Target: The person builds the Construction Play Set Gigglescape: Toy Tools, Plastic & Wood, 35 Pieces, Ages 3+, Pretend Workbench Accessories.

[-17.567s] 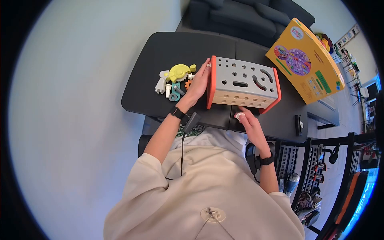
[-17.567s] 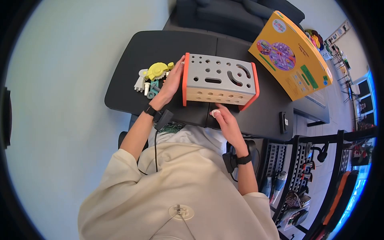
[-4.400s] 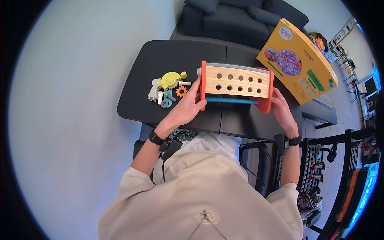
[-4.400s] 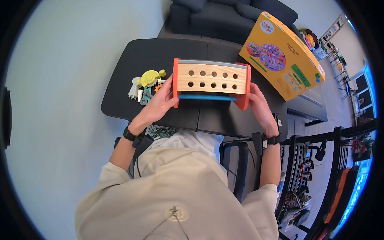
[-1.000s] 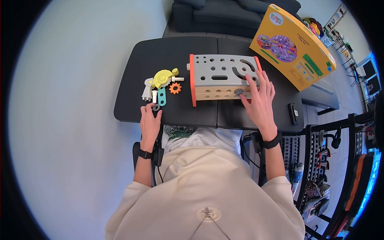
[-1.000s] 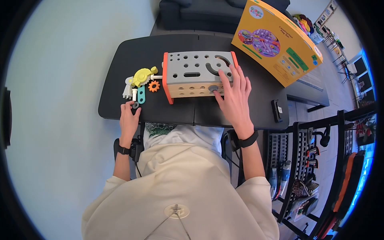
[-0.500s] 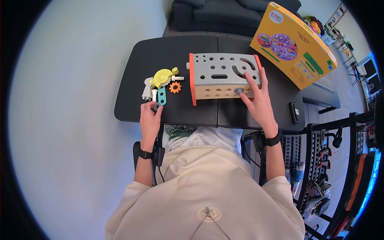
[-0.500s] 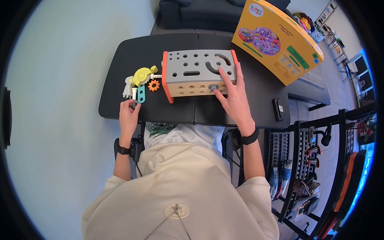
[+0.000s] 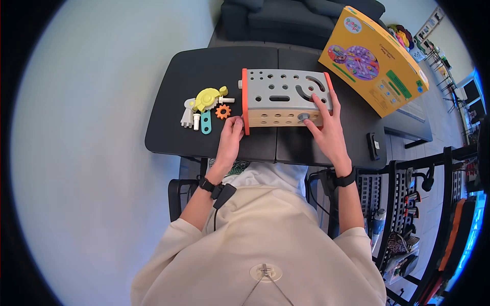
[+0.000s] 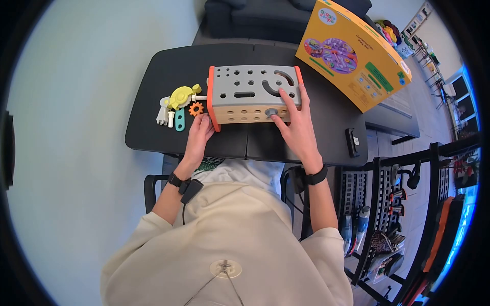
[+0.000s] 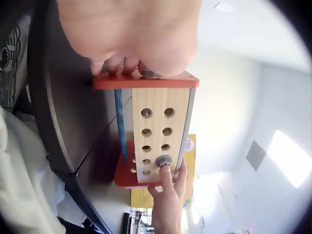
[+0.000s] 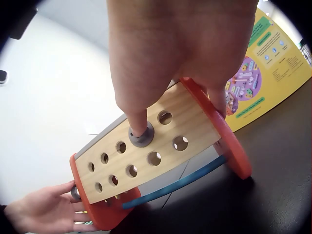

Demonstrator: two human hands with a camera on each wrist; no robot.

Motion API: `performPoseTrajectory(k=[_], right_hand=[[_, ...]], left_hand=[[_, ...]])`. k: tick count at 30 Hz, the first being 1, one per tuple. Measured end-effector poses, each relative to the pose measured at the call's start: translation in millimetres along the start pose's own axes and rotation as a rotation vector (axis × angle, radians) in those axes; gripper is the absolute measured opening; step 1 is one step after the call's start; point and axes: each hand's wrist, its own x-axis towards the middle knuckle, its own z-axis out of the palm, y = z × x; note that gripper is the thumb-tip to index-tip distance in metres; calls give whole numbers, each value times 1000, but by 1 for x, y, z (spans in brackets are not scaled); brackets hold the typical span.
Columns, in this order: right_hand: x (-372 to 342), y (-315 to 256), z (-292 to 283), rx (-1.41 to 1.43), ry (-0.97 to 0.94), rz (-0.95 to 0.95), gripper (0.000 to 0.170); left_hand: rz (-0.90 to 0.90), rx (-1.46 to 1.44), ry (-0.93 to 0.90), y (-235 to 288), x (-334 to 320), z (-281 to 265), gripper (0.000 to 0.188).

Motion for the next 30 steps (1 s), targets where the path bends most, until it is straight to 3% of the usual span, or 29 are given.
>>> performPoseTrajectory(k=[6,8,9,11,12,14,15,17,22,26,30], right_hand=[[5,3,-15,154,-41,-1,70],[7,9,-20,190,-37,-7,70],[9,17,-22,229,-27,-20,70],[15,29,-24,288,-31,-32,67],[17,33,-25,290,-37,-37,67],[20,38,-25,508,-110,74,67],[20,41,-22,509,-109,73,67],[21,44,-15,889,-210,219,67],[28,47,-1,970,-218,299,64],[27,40,9,993,-303,442,61],[26,34,15,957,-253,434,65]], left_hand=[[103,112,77,6,-24,12,43],[264,142,61,33,-39,21,33],[261,142,64,43,-43,25,33],[464,130,-24,60,-47,30,28],[466,130,-16,66,-48,32,28],[651,250,-70,75,-47,35,26],[810,475,-56,80,-42,31,25],[878,523,-94,92,-37,36,25],[1098,703,-205,124,-22,63,34],[1225,780,-52,137,4,87,37],[1231,806,22,146,22,103,37]])
